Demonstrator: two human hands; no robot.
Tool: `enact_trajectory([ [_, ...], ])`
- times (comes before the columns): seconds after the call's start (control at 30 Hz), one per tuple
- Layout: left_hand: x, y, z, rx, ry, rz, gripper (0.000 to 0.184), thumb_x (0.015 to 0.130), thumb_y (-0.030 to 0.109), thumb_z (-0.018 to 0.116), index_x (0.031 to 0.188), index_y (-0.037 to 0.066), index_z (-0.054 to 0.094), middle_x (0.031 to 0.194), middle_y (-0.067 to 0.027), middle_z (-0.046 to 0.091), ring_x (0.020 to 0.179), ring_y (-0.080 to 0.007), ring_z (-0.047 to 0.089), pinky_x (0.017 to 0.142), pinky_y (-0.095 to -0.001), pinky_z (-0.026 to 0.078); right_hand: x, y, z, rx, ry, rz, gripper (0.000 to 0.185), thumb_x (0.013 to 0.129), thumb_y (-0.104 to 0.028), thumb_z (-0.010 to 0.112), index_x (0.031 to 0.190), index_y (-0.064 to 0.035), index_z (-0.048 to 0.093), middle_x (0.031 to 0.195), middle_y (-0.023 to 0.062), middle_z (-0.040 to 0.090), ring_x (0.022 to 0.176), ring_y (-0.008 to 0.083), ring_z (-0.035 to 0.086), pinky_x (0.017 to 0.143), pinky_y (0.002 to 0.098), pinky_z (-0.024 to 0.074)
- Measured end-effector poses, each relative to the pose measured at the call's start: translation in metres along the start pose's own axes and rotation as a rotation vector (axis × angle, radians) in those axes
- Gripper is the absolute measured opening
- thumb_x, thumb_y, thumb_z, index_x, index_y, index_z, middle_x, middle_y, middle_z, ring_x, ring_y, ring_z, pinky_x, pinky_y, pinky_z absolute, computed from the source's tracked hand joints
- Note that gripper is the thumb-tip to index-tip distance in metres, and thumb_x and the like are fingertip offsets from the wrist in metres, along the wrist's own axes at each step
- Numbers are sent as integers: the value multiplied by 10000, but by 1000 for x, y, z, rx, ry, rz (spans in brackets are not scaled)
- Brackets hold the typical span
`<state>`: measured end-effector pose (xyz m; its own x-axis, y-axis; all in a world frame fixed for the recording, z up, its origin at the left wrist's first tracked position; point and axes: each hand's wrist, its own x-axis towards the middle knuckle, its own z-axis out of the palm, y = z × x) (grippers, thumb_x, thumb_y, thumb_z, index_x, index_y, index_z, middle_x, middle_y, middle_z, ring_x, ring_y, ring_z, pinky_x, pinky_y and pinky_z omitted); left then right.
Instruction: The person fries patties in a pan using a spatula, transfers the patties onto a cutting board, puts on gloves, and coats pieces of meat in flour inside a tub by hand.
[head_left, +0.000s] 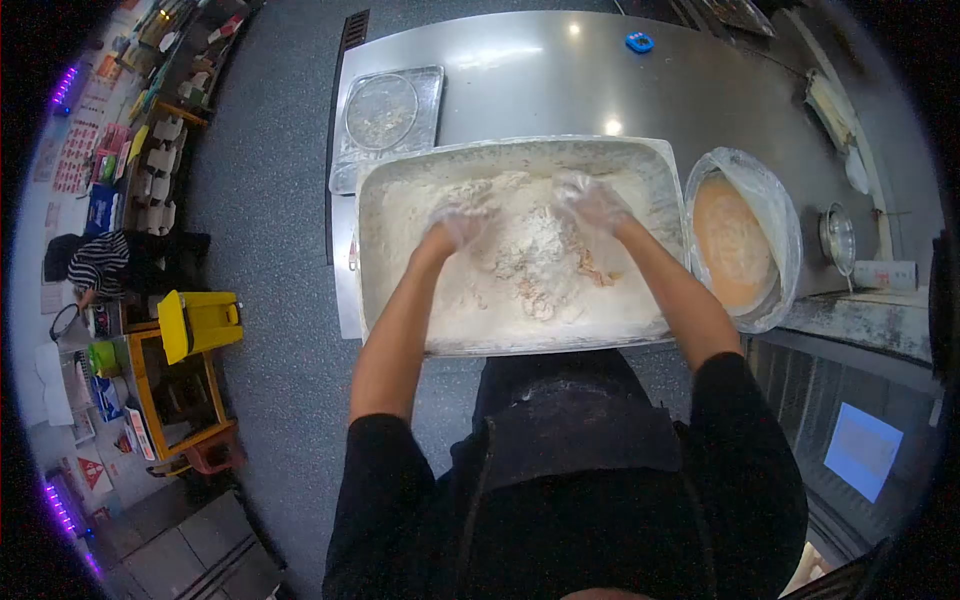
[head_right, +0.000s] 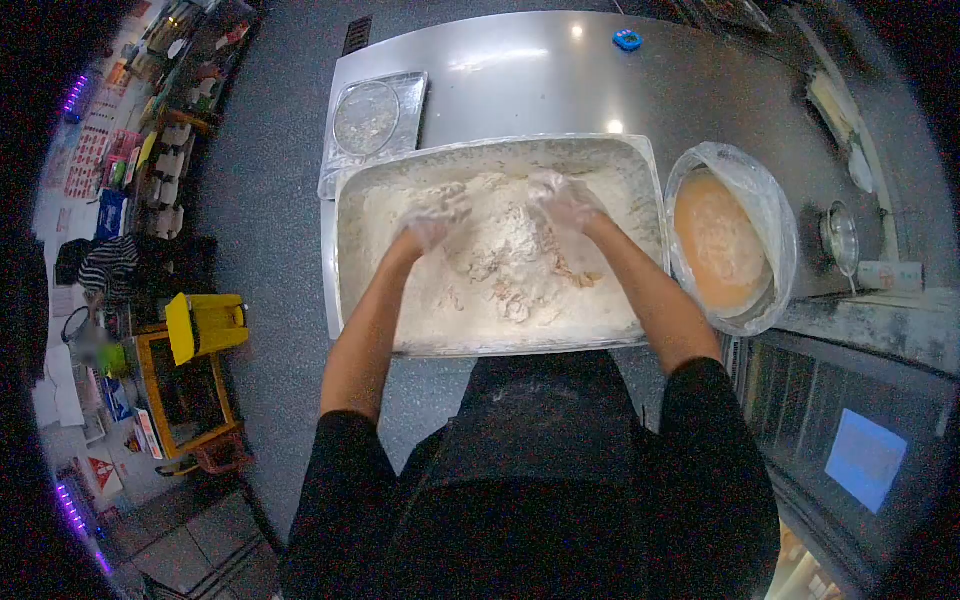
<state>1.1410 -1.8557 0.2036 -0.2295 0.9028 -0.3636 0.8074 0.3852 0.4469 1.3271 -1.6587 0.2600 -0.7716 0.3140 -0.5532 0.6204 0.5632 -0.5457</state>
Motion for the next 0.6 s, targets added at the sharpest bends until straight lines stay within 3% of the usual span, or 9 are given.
enact_trajectory([
  [0.07, 20, 1, 29, -21, -165, -163, 463, 939, 284, 436, 1371, 125, 393, 1373, -141, 433, 1265, -287, 412, 1053, -371, 325, 33, 12, 35, 154, 14, 3, 544, 927, -449, 385, 1369, -133, 383, 1398, 185, 346, 1267, 287, 379, 1077, 444, 268],
  [0.13, 17, 11, 44, -247, 78, -110, 453, 964, 296, 350, 1379, 115, 380, 1380, -134, 427, 1228, -280, 457, 1035, -369, 351, 17, -18, 42, 727, -149, 300, 591, 947, -524, 272, 1408, -159, 326, 1480, 153, 238, 1333, 287, 297, 1123, 462, 172],
  [0.17, 9, 20, 40, -321, 157, -89, 453, 973, 300, 321, 1381, 111, 375, 1382, -131, 425, 1216, -277, 471, 1028, -369, 360, 22, -5, 50, 730, -156, 305, 591, 947, -524, 272, 1408, -159, 326, 1480, 153, 238, 1333, 287, 297, 1123, 462, 172],
  [0.23, -21, 26, 25, -730, 11, -5, 456, 974, 281, 312, 1389, 100, 359, 1390, -135, 415, 1198, -272, 489, 1011, -350, 382, 31, 37, 67, -82, -146, -399, 524, 986, -399, 234, 1391, -84, 342, 1394, 165, 379, 1328, 271, 292, 1075, 414, 300],
  [0.33, -48, 1, 26, -545, -28, 107, 446, 980, 276, 307, 1390, 112, 363, 1389, -131, 418, 1198, -250, 490, 1019, -335, 375, -6, 69, 31, -467, -197, -547, 626, 948, -536, 157, 1401, -143, 333, 1404, 82, 400, 1263, 287, 402, 1057, 500, 303],
  [0.37, -57, 4, 24, -487, -37, 145, 442, 982, 275, 305, 1390, 116, 365, 1389, -130, 419, 1198, -243, 490, 1021, -330, 373, -20, 58, 17, -467, -202, -543, 626, 948, -536, 157, 1401, -143, 333, 1404, 82, 400, 1263, 287, 402, 1057, 500, 303],
  [0.47, -73, 29, 13, 8, -319, -65, 441, 980, 311, 350, 1375, 122, 396, 1344, -122, 478, 1187, -206, 499, 1008, -317, 377, -44, 44, 8, -557, -544, 78, 567, 959, -471, 233, 1414, -139, 301, 1367, 97, 444, 1228, 269, 451, 1035, 449, 351],
  [0.53, -54, 1, 73, -231, -115, 188, 464, 966, 363, 388, 1368, 133, 411, 1259, -126, 553, 1126, -201, 546, 958, -320, 410, -30, 84, 51, -510, -178, -501, 550, 926, -316, 403, 1422, -118, 270, 1292, 123, 501, 1143, 246, 515, 942, 389, 430],
  [0.6, -47, 37, 56, -388, -158, 130, 474, 956, 363, 410, 1368, 128, 410, 1259, -124, 553, 1135, -216, 537, 957, -322, 407, -4, 103, 90, -508, 144, -897, 642, 853, -213, 569, 1413, -101, 276, 1229, 128, 539, 1079, 232, 552, 887, 351, 477],
])
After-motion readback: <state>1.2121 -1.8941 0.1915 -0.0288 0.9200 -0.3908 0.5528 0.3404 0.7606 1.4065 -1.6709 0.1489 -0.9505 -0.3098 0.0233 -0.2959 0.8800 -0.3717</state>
